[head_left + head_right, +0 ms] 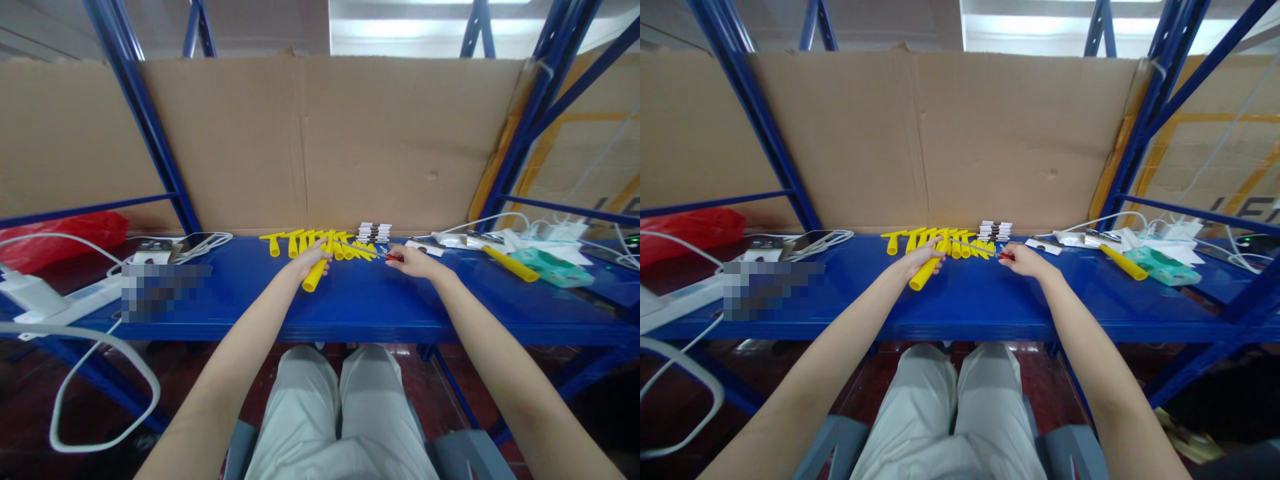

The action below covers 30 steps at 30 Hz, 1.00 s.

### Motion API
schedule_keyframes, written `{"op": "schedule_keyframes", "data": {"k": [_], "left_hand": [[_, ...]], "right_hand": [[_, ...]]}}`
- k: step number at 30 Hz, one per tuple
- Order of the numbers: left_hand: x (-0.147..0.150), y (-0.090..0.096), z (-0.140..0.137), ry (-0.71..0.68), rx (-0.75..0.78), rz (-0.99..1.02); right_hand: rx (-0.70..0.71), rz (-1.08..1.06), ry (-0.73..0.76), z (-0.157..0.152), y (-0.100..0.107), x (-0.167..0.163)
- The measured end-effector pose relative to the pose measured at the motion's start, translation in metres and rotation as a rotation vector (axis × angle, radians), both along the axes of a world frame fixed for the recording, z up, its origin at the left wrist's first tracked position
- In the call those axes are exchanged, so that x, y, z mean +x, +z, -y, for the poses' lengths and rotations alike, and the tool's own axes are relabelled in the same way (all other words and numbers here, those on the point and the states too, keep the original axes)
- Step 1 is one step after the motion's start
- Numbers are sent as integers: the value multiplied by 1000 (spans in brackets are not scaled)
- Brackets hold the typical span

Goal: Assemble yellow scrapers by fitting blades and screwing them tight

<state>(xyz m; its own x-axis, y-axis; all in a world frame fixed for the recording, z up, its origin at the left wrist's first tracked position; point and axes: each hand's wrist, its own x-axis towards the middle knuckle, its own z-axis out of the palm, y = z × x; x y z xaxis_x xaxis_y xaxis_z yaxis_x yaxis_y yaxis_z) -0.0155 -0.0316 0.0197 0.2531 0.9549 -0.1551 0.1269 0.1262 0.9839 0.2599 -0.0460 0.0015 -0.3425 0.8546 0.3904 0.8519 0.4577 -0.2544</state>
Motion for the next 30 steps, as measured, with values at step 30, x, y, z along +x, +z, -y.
{"op": "schedule_keyframes", "data": {"k": [30], "left_hand": [[-4,7,3,46,44,-8]], "right_hand": [[115,104,-76,0,-2,-14]]}}
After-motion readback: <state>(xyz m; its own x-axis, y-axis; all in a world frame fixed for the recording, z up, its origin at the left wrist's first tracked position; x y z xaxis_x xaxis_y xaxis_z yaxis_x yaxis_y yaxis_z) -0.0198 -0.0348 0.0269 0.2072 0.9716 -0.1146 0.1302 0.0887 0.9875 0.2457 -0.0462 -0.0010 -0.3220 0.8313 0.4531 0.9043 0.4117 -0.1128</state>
